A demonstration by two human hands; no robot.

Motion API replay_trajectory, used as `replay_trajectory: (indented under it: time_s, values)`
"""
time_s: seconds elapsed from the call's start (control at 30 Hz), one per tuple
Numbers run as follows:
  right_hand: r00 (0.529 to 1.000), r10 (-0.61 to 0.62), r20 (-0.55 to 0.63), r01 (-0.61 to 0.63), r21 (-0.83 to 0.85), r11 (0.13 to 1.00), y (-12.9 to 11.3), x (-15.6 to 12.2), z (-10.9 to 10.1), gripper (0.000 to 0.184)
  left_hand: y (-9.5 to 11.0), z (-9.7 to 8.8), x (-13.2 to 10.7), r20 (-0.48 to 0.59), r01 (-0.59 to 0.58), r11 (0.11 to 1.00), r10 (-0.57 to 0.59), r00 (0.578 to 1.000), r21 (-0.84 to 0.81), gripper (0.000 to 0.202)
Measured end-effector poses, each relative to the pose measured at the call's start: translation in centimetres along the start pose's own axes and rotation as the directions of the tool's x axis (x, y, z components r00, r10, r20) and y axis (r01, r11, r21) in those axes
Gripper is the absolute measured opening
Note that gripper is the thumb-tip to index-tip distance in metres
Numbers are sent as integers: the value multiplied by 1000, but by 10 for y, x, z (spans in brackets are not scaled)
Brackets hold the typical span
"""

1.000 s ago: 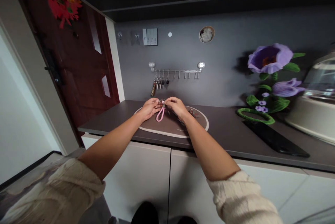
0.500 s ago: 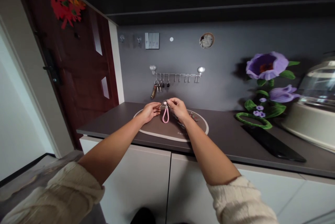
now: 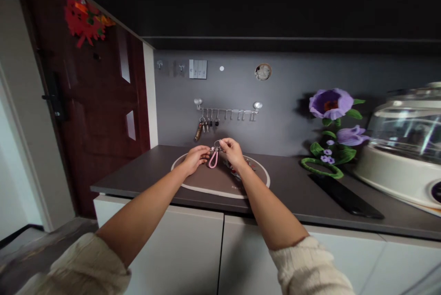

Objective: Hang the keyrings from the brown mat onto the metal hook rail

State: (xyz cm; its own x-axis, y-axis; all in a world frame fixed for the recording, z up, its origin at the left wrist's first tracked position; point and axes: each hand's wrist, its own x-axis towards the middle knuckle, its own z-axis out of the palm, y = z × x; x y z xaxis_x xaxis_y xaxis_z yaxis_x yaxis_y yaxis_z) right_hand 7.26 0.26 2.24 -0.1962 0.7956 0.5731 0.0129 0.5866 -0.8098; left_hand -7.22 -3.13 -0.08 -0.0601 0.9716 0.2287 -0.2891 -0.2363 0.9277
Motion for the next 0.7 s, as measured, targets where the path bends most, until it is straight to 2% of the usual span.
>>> replay_trajectory:
  time_s: [0.33,0.5,0.7]
  values:
    - [998,-62,-15,61,-62,996,-17,28,1,35,-9,-2,3,19,-60,996,59,998,62,16]
    - [998,-64,-23,63,-63,996,-18,50,-4,33,-13,-2,4,-13,-67,995,69,998,71,18]
    - [982,-106,-158,81,-154,985,-18,77,-12,27,-17,-3,7,-27,-68,996,70,997,53,21]
